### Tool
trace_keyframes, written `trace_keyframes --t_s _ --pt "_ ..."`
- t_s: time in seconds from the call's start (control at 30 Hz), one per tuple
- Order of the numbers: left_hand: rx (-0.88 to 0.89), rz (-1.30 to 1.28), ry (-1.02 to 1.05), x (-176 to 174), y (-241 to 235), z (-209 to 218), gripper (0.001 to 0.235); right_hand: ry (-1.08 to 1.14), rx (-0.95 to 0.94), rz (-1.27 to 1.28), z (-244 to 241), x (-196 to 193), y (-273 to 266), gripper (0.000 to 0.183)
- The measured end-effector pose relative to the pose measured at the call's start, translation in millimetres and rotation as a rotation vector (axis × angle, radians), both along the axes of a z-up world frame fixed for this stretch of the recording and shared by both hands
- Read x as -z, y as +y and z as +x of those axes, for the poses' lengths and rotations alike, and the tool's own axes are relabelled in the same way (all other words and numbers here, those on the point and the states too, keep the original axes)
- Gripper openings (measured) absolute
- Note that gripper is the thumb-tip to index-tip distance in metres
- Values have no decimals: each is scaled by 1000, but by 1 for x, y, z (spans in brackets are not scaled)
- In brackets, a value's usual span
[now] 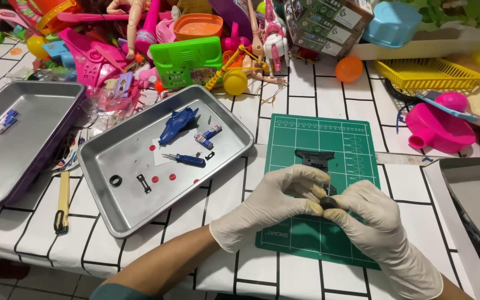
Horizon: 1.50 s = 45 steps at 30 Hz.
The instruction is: Assembling the motor and gear components into a toy car chassis and applying lubricant.
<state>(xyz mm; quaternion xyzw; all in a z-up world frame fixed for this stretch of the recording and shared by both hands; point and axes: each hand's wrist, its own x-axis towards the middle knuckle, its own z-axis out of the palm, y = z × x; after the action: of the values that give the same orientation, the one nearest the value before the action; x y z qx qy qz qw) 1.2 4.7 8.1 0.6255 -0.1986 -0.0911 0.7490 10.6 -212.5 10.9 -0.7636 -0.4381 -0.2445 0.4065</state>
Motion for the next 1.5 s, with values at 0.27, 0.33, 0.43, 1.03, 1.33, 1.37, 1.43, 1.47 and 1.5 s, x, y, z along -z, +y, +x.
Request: trace_keyframes --t_s 0.27,0.33,0.43,1.03,1.33,1.37,1.43,1.47,1.5 --pt "-63 24 -62 1 -4 -3 26 85 36 -10 1 6 -6 17" --pt "-75 48 -123 3 -4 -3 25 95 66 -1 0 6 -5 18" --pt "-82 106 -220 8 -3 0 24 69 21 -39 1 6 -3 16" --pt "-121 70 -243 15 -4 4 21 52 36 -3 2 5 -3 10" --pt "-299 -10 -129 4 0 9 19 246 198 54 -3 -7 -2 14" --pt "-289 -4 -196 4 0 8 18 254 176 34 -3 -6 -1 20" --pt "-277 3 -262 7 -2 7 21 263 157 14 -3 -4 0 26" --pt "-276 67 -381 10 -2 7 23 284 127 16 -4 -2 1 36" --pt "-273 131 -499 13 -3 7 26 306 98 18 -4 0 2 46"
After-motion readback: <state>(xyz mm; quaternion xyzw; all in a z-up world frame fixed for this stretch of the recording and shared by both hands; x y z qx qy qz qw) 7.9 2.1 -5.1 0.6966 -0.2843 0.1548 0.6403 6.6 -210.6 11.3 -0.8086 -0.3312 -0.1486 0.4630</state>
